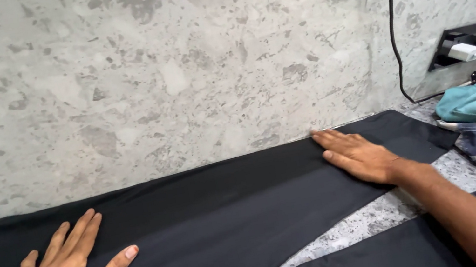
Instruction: Folding a pair of black trousers and a white tank top on a counter.
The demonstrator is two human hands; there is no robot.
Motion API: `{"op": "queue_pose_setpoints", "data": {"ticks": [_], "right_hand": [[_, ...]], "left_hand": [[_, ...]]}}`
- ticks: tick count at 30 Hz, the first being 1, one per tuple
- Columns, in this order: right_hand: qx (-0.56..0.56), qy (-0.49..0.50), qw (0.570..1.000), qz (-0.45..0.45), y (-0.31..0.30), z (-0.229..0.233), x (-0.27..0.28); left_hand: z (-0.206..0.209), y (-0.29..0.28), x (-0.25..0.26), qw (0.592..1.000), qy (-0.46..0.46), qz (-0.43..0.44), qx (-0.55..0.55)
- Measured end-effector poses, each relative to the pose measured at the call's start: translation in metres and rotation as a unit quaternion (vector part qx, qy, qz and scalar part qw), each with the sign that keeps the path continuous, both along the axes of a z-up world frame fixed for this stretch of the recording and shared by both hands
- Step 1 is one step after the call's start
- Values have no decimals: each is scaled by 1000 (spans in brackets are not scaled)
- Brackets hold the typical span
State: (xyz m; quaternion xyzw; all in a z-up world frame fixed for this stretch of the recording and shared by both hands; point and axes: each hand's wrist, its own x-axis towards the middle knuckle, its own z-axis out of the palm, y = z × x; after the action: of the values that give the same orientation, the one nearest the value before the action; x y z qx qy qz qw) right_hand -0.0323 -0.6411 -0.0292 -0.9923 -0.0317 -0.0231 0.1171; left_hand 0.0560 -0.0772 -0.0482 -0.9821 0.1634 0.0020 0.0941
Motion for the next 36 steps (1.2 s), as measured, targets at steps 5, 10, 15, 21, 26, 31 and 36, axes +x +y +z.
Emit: {"op": "queue_pose_setpoints", "data": {"ticks": [5, 10, 15, 21, 26, 31, 36], "right_hand": [[-7, -8, 997, -74, -68, -19, -3], [-56, 4, 978, -200, -137, -40, 4], [-103, -17, 957, -271, -175, -54, 9], [-160, -10, 947, -277, -123, -20, -8], [-28, -148, 968, -198, 18, 24, -71], [147, -188, 969, -71, 175, 19, -165], [-185, -300, 928, 118, 229, -89, -183]], "left_hand": [[2, -8, 3, 998, 28, 25, 51], [4, -11, 4, 996, 25, 80, 20], [16, -23, -6, 994, 33, 104, 17], [12, -17, -8, 998, -41, 36, -18], [12, -22, -12, 997, -32, 71, -21], [40, -30, -56, 962, -168, 22, -214], [73, -78, -149, 841, -272, -231, -406]]}}
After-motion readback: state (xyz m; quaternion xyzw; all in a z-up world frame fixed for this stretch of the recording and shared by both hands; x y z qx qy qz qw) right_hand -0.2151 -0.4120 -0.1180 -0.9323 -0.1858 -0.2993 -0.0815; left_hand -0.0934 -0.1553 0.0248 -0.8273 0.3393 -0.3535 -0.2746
